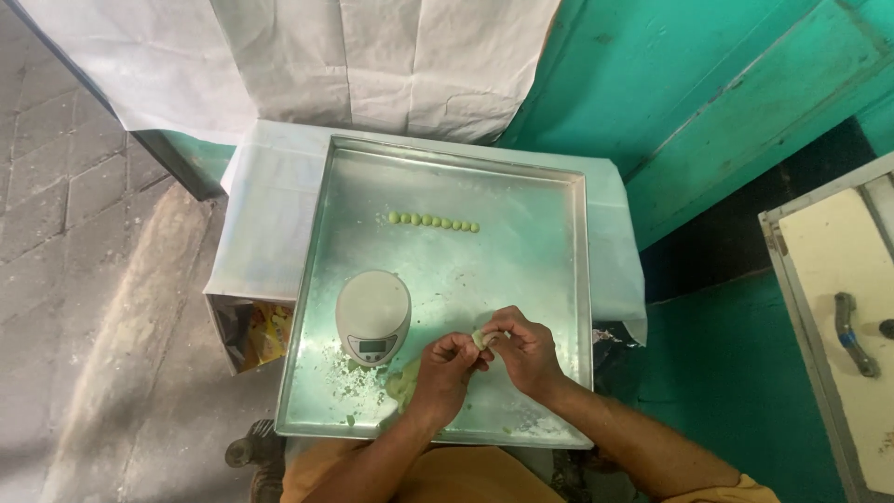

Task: Portioning green dough into small balls, weighing them on a scale, and arranging them on a tray.

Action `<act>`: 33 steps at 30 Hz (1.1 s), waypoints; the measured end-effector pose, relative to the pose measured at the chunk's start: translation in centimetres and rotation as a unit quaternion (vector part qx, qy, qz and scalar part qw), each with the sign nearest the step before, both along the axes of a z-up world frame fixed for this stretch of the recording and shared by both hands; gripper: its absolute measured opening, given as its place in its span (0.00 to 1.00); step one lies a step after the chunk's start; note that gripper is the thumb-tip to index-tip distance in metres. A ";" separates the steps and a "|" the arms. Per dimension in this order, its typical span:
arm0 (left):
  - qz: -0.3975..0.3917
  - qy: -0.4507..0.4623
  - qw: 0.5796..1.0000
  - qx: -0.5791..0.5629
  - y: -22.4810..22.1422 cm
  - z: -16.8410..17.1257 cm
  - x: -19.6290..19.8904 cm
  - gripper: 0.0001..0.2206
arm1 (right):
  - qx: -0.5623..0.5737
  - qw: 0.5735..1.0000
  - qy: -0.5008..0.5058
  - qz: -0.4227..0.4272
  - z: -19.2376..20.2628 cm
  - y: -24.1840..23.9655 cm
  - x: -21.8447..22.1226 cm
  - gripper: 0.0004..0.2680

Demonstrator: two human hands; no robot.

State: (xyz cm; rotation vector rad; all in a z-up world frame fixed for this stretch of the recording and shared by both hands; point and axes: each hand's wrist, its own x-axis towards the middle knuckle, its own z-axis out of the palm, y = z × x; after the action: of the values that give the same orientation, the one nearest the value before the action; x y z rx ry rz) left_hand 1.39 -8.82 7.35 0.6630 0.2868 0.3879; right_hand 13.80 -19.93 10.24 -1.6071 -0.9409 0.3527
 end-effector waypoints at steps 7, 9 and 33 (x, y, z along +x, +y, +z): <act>0.065 -0.002 0.995 0.071 1.1 -0.5 0.0 0.11 | -0.013 0.997 0.003 0.073 2.5 0.6 -0.7 0.07; 0.080 0.017 0.991 0.107 0.8 -1.1 -0.3 0.13 | -0.001 0.996 -0.023 0.084 2.9 0.4 -0.5 0.07; 0.024 -0.019 0.964 0.263 0.7 3.0 -0.7 0.13 | -0.005 0.992 0.072 0.104 2.5 0.2 0.0 0.10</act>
State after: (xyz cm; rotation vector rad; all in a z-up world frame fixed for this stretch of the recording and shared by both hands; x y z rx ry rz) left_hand 0.66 -8.11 10.35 1.1708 0.1607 0.5305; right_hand 13.85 -19.70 12.77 -1.4739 -0.9993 0.6098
